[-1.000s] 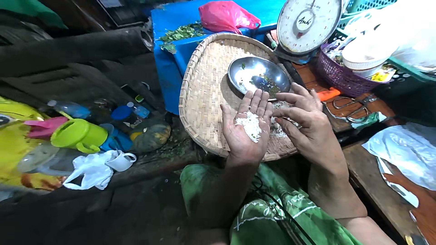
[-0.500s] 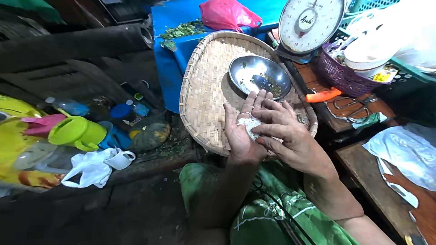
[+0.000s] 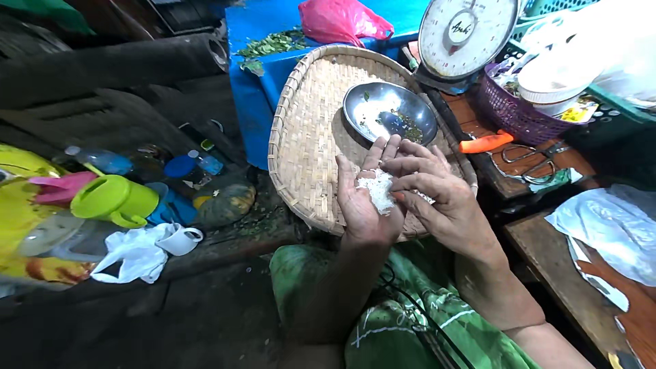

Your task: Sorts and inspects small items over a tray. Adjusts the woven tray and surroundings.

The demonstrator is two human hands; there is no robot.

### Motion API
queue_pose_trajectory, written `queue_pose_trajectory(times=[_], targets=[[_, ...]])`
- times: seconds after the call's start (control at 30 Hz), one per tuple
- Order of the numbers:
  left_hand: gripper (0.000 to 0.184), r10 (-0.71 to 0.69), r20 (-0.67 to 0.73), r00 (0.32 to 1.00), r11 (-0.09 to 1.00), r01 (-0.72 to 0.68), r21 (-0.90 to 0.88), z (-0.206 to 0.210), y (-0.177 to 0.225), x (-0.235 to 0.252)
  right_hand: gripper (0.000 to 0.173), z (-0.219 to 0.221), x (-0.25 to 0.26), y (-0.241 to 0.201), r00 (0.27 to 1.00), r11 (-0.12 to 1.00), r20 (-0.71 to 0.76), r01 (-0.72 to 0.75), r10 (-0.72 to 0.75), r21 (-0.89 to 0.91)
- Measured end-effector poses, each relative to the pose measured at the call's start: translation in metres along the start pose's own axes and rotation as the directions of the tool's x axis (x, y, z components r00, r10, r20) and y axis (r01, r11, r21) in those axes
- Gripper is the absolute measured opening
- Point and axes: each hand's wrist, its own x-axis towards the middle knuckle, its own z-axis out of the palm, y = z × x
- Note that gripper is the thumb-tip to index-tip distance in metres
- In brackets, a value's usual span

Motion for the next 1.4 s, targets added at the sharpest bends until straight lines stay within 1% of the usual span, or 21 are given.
queue_pose_trajectory(times=[0.1, 0.2, 0.3, 0.4, 0.47, 0.53, 0.63, 0.8, 0.97, 1.03, 1.1, 1.2, 1.3, 1.4], targets=[[0.091, 0.022, -0.002, 1.0, 1.0, -0.022, 0.001, 0.001, -0.001, 0.001, 0.019, -0.015, 0.0, 0.004, 0.998, 0.998, -0.059, -0.026, 0.022, -0.06], [0.091, 0.008, 0.003, 1.0, 0.998, -0.008, -0.066, 0.001, -0.001, 0.001, 0.02, -0.03, -0.001, 0.006, 0.991, 0.98, -0.12, -0.077, 0.056, -0.186], [0.092, -0.005, -0.003, 1.0, 0.996, 0.004, -0.088, 0.003, -0.002, 0.001, 0.022, -0.038, -0.003, 0.008, 0.989, 0.945, -0.119, -0.122, 0.09, -0.302], [0.092, -0.029, -0.004, 1.0, 0.996, 0.029, -0.083, 0.004, -0.001, -0.001, 0.023, -0.038, -0.004, 0.007, 0.992, 0.926, -0.091, -0.114, 0.086, -0.359], [0.094, -0.044, 0.021, 0.999, 0.995, 0.045, -0.085, 0.002, -0.001, -0.002, 0.023, -0.035, -0.004, 0.004, 0.993, 0.938, -0.102, -0.093, 0.062, -0.335], [0.094, -0.062, 0.052, 0.997, 0.996, 0.065, -0.063, -0.001, -0.002, -0.003, 0.02, -0.027, -0.003, 0.0, 0.992, 0.961, -0.121, -0.063, 0.031, -0.269], [0.092, -0.077, 0.067, 0.995, 0.996, 0.079, -0.034, -0.002, -0.003, -0.005, 0.019, -0.012, -0.001, 0.001, 0.995, 0.98, -0.095, -0.02, 0.001, -0.196], [0.085, -0.087, 0.078, 0.993, 0.996, 0.089, -0.024, -0.002, -0.005, -0.007, 0.023, 0.002, -0.002, 0.005, 0.999, 0.978, -0.034, -0.038, 0.031, -0.206], [0.079, -0.106, 0.06, 0.993, 0.994, 0.107, -0.003, -0.002, -0.005, -0.007, 0.021, 0.005, 0.0, 0.006, 0.999, 0.977, -0.039, -0.04, 0.032, -0.21], [0.08, -0.107, 0.064, 0.992, 0.994, 0.107, 0.003, -0.002, -0.005, -0.007, 0.021, 0.006, 0.0, 0.006, 0.998, 0.981, -0.05, -0.042, 0.034, -0.188], [0.082, -0.116, 0.068, 0.991, 0.993, 0.118, -0.02, 0.0, -0.005, -0.007, 0.02, 0.003, 0.001, 0.007, 0.995, 0.984, -0.091, -0.048, 0.032, -0.173], [0.087, -0.145, 0.09, 0.985, 0.987, 0.15, -0.055, -0.001, -0.004, -0.006, 0.017, -0.007, 0.002, 0.01, 0.987, 0.977, -0.157, -0.073, 0.041, -0.202], [0.091, -0.16, 0.08, 0.984, 0.984, 0.165, -0.064, -0.001, -0.004, -0.005, 0.017, -0.019, 0.002, 0.012, 0.979, 0.958, -0.19, -0.128, 0.08, -0.256], [0.091, -0.168, 0.064, 0.984, 0.982, 0.173, -0.083, -0.001, -0.003, -0.005, 0.017, -0.026, 0.001, 0.013, 0.974, 0.948, -0.207, -0.151, 0.094, -0.281]])
